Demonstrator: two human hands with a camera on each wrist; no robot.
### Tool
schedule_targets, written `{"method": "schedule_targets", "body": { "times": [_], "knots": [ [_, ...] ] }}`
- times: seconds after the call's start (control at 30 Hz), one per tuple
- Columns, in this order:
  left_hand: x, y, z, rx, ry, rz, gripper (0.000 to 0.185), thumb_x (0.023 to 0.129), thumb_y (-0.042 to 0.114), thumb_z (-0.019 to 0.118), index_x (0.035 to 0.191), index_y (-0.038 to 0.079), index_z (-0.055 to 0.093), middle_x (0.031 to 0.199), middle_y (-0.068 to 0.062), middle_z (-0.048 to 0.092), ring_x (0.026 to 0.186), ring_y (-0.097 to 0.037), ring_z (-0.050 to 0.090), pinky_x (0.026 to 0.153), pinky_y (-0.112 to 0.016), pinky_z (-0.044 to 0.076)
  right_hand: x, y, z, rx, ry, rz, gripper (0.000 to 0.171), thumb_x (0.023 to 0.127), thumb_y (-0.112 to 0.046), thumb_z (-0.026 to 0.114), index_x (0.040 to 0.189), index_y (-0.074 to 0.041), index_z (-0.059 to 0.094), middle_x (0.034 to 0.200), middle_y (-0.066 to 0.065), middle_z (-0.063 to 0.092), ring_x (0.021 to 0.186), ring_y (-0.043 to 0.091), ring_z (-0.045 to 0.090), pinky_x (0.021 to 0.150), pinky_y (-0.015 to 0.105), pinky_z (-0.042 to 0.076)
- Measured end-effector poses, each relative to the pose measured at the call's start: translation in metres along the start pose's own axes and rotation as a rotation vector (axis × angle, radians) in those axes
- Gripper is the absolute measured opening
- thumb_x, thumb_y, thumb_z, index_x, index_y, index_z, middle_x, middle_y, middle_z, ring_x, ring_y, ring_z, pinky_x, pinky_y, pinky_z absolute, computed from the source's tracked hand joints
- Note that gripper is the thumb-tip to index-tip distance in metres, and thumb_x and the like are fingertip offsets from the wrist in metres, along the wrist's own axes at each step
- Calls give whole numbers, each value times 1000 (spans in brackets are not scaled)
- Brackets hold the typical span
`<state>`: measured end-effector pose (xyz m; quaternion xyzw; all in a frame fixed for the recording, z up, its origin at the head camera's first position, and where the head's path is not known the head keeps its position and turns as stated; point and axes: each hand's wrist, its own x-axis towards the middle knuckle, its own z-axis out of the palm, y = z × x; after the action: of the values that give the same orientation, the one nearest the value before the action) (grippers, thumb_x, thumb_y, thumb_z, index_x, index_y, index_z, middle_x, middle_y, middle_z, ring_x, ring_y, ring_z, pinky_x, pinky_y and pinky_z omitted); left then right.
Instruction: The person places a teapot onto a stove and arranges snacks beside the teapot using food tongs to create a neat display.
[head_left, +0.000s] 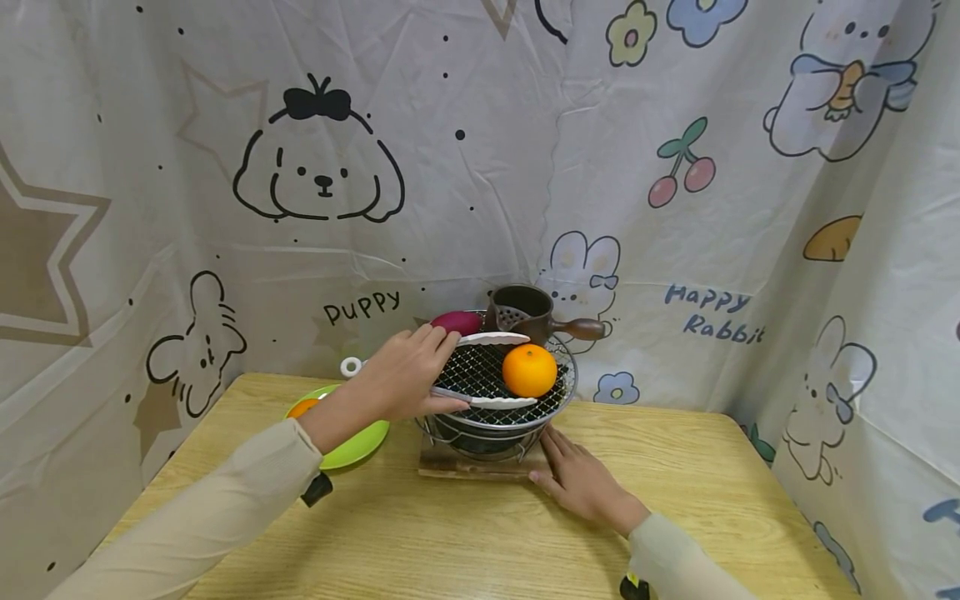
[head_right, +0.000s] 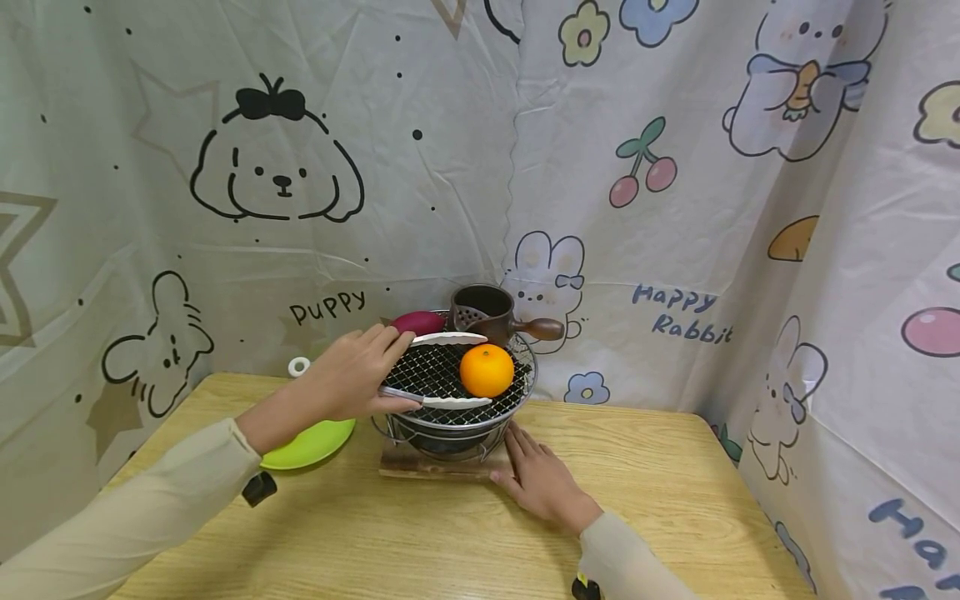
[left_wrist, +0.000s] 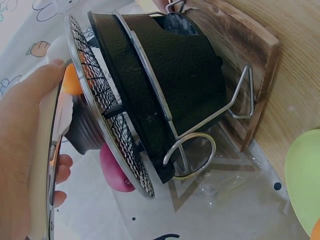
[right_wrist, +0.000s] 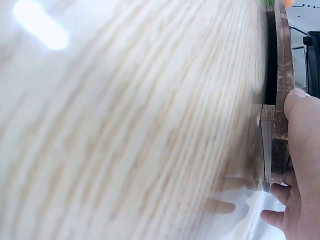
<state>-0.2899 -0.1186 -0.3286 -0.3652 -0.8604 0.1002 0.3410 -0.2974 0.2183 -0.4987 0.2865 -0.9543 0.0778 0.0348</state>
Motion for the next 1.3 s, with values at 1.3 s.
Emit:
{"method": "schedule_targets", "body": {
  "times": [1.3],
  "knots": [
    [-5, -1, -3, -34, 4, 7, 94, 84, 77, 63, 133, -4, 59, 110, -15, 64, 96, -27, 61, 76, -34, 59, -1, -1, 0, -1, 23, -12, 74, 106, -48, 45, 155, 7, 33, 164, 26, 27, 149, 44, 35, 116, 58, 39]
  ]
}}
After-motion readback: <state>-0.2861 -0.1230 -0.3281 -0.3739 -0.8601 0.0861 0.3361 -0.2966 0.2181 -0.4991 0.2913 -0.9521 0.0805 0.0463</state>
